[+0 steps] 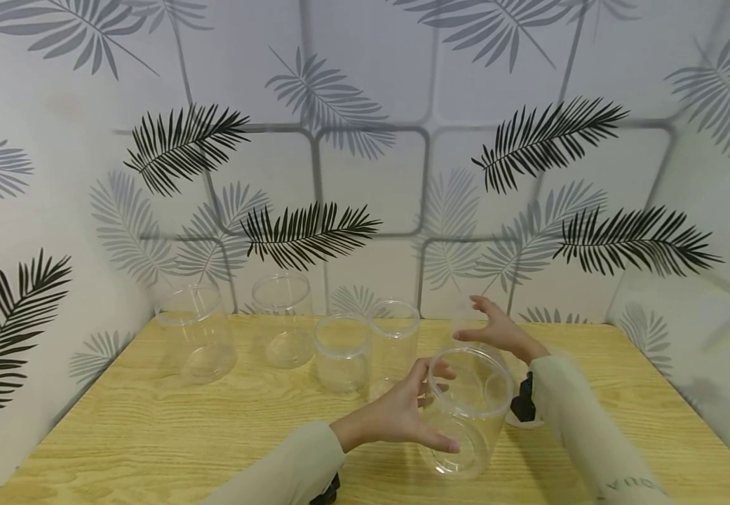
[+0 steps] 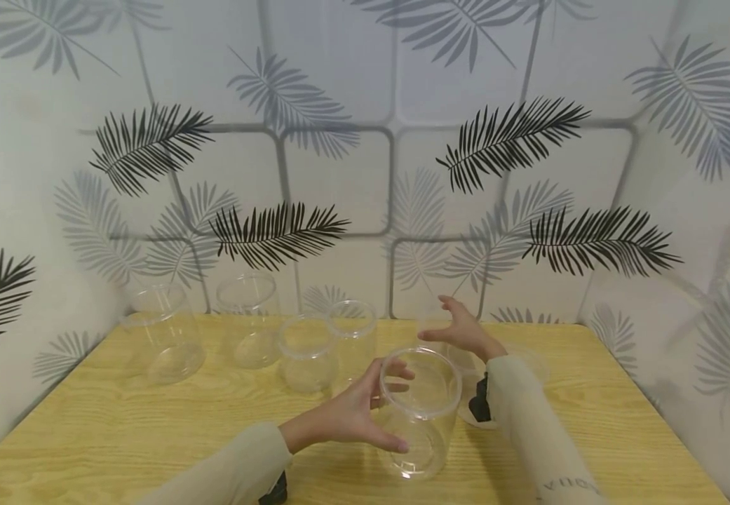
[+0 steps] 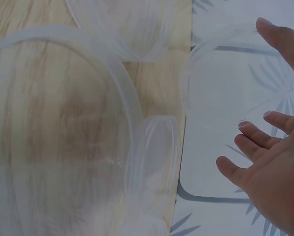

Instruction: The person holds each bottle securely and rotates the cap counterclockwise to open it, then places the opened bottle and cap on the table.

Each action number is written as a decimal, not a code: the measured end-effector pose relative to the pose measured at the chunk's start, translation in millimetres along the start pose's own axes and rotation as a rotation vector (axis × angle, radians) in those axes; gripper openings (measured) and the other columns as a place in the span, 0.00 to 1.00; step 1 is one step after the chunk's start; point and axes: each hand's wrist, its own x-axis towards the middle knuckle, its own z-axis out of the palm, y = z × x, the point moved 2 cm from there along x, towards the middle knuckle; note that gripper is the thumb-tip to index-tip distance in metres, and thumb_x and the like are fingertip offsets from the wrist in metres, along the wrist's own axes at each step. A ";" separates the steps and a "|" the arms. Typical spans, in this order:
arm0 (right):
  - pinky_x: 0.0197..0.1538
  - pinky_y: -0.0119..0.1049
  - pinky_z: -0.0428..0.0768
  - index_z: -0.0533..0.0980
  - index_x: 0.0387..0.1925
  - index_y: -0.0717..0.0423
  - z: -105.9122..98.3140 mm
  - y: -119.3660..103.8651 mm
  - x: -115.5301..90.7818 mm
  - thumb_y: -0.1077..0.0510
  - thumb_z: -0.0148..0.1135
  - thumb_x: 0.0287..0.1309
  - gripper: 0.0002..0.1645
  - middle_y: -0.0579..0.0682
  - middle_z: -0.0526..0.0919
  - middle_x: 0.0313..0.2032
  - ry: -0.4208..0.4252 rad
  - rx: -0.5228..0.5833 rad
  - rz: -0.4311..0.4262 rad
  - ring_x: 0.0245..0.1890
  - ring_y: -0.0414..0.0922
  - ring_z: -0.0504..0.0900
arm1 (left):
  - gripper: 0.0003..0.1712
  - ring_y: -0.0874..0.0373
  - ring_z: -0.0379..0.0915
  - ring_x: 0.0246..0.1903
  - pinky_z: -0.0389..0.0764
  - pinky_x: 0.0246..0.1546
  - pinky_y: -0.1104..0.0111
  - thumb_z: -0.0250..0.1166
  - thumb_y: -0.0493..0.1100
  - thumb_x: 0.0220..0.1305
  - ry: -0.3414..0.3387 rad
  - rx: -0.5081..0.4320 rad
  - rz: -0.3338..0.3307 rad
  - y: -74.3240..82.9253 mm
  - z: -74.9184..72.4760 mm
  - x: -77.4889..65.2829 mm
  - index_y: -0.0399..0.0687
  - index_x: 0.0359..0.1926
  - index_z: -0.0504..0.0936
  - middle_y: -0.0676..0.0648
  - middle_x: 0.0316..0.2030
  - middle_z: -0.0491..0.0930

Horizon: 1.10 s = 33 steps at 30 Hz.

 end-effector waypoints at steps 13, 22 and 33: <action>0.59 0.63 0.61 0.46 0.67 0.66 15.7 -5.0 8.3 0.42 0.66 0.48 0.58 0.70 0.54 0.64 0.005 -0.148 -0.030 0.63 0.68 0.55 | 0.52 0.42 0.55 0.64 0.65 0.61 0.54 0.72 0.42 0.47 -0.003 0.004 -0.015 -6.1 -2.3 -0.3 0.62 0.62 0.43 0.42 0.64 0.52; 0.59 0.61 0.63 0.48 0.66 0.71 19.1 -4.0 18.3 0.44 0.67 0.49 0.56 0.73 0.56 0.62 0.000 -0.202 -0.072 0.61 0.68 0.58 | 0.55 0.42 0.57 0.64 0.66 0.60 0.53 0.73 0.40 0.46 -0.001 0.058 -0.010 -9.9 -5.4 3.1 0.63 0.63 0.42 0.42 0.64 0.52; 0.61 0.60 0.61 0.53 0.61 0.78 23.9 6.4 29.8 0.57 0.61 0.53 0.43 0.76 0.60 0.57 -0.022 -0.253 -0.096 0.59 0.69 0.59 | 0.56 0.41 0.57 0.63 0.68 0.58 0.55 0.72 0.43 0.47 0.016 0.080 -0.004 -12.3 -6.9 1.1 0.66 0.66 0.41 0.42 0.66 0.55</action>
